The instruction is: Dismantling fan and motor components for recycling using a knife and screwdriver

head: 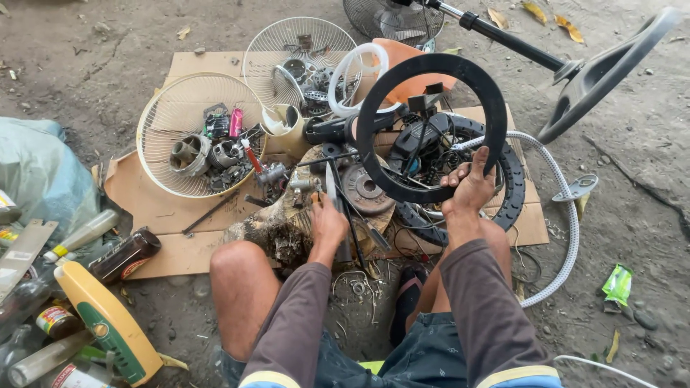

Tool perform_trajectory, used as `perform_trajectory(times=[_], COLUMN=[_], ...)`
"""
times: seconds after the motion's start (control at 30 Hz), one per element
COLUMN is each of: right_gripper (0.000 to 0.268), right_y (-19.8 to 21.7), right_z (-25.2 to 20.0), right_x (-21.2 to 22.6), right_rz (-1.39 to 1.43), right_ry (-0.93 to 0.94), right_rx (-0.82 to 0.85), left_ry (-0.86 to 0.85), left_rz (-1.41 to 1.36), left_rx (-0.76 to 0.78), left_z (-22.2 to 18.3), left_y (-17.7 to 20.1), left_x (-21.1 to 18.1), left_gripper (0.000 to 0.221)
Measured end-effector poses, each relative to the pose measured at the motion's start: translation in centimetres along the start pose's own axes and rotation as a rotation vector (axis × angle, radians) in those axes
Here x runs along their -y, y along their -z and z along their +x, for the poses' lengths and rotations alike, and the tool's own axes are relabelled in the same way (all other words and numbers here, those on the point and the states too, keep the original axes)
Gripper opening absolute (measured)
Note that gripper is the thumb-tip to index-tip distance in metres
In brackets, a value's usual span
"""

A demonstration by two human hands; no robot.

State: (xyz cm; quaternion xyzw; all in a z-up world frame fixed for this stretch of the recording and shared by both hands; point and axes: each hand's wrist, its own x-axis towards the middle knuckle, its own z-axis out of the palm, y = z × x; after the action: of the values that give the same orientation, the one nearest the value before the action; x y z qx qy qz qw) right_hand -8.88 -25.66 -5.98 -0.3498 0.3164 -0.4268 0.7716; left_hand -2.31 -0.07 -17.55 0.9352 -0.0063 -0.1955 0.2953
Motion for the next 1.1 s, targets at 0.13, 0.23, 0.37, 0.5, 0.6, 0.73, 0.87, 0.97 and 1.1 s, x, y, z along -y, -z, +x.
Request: perform_trajectory(times=[0.13,0.23,0.37,0.5,0.6,0.73,0.87,0.97,1.1], right_gripper=[0.028,0.023,0.022,0.017,0.019,0.022,0.029,0.032,0.030], right_y=[-0.9,-1.6,-2.6,-2.3,-3.0,-3.4,-3.0,-2.5,-2.7], right_z=[-0.8,-1.9,-3.9,-4.8,-5.6,-6.7,-5.2,-4.8,-4.3], right_x=[0.4,0.3,-0.8,-2.4,-1.1,-2.1,-3.7,-2.6,-2.7], right_rz=[-0.045,-0.091,-0.182,-0.180,-0.255,-0.268,-0.475,-0.460,-0.430], right_ry=[0.035,0.159,0.267,0.265,0.321,0.285,0.426,0.446,0.437], right_rx=[0.013,0.097,0.301,0.436,0.442,0.438,0.424,0.336,0.333], left_ry=[-0.213,-0.666,-0.903,-0.633,-0.633,-0.382,-0.337,-0.458,-0.528], left_rz=[-0.225,-0.310,-0.127,-0.534,-0.410,-0.216,-0.197,-0.182,-0.002], left_rx=[-0.340,-0.368,-0.145,0.098,0.054,0.055,0.011,-0.053,-0.135], left_z=[-2.0,-4.7,-4.0,-5.1,-5.9,-2.6,-3.7,-5.5,-6.6], left_y=[5.5,8.3,5.5,5.9,6.8,4.0,4.1,3.5,6.6], left_x=[-4.5,-7.8,-7.3,-8.1,-8.9,-8.2,-9.0,-9.4,-10.4], left_gripper=[0.031,0.021,0.045,0.017,0.008,0.014,0.017,0.018,0.027])
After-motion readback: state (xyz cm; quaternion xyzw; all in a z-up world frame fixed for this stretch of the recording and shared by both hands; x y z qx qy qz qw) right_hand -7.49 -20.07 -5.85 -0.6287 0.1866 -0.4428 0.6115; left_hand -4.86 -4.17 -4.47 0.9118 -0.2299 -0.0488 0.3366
